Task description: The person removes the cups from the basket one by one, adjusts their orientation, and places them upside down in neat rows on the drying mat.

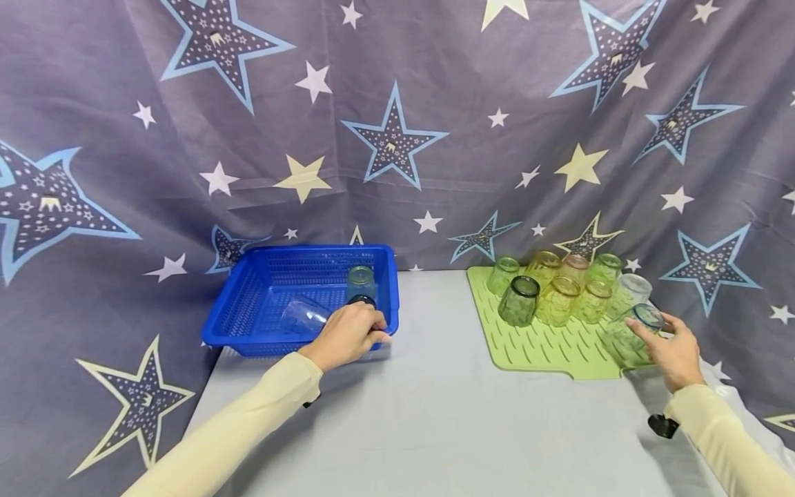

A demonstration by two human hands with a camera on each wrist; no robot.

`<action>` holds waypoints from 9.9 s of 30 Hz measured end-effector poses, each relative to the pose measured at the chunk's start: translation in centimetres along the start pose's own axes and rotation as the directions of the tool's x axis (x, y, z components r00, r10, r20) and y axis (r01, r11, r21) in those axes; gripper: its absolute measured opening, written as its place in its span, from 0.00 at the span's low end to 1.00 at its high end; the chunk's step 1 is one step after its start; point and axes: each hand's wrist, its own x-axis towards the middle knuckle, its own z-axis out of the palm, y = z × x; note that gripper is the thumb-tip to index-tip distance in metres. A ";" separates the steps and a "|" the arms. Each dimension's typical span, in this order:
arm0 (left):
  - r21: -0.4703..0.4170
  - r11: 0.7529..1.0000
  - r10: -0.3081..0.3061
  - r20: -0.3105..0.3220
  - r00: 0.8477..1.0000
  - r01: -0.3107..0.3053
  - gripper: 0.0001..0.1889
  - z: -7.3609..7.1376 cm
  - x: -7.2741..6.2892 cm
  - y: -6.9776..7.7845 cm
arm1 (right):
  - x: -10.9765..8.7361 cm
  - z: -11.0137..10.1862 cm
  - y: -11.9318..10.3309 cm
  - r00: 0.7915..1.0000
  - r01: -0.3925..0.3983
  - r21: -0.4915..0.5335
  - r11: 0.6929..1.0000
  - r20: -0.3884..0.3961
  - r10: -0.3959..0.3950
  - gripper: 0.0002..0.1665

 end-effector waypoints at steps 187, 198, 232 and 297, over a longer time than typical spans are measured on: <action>-0.307 0.615 -0.605 0.407 0.684 0.726 0.15 -6.5 -2.4 -13.6 | -15.1 30.4 -19.0 0.692 -0.128 0.419 0.899 0.687 -0.222 0.32; -0.381 0.577 -0.627 0.360 0.691 0.722 0.10 -6.0 -2.3 -13.5 | -15.2 30.3 -19.2 0.694 -0.127 0.422 0.898 0.685 -0.224 0.30; -0.684 0.411 -0.627 0.268 0.731 0.603 0.15 -7.2 -3.0 -11.6 | -15.0 29.8 -19.5 0.715 -0.087 0.405 0.910 0.662 -0.226 0.27; 0.035 0.999 -0.007 -0.009 1.000 0.007 0.07 -1.3 -0.6 0.1 | -12.4 24.9 -17.9 0.856 0.064 0.617 0.784 0.370 -0.361 0.37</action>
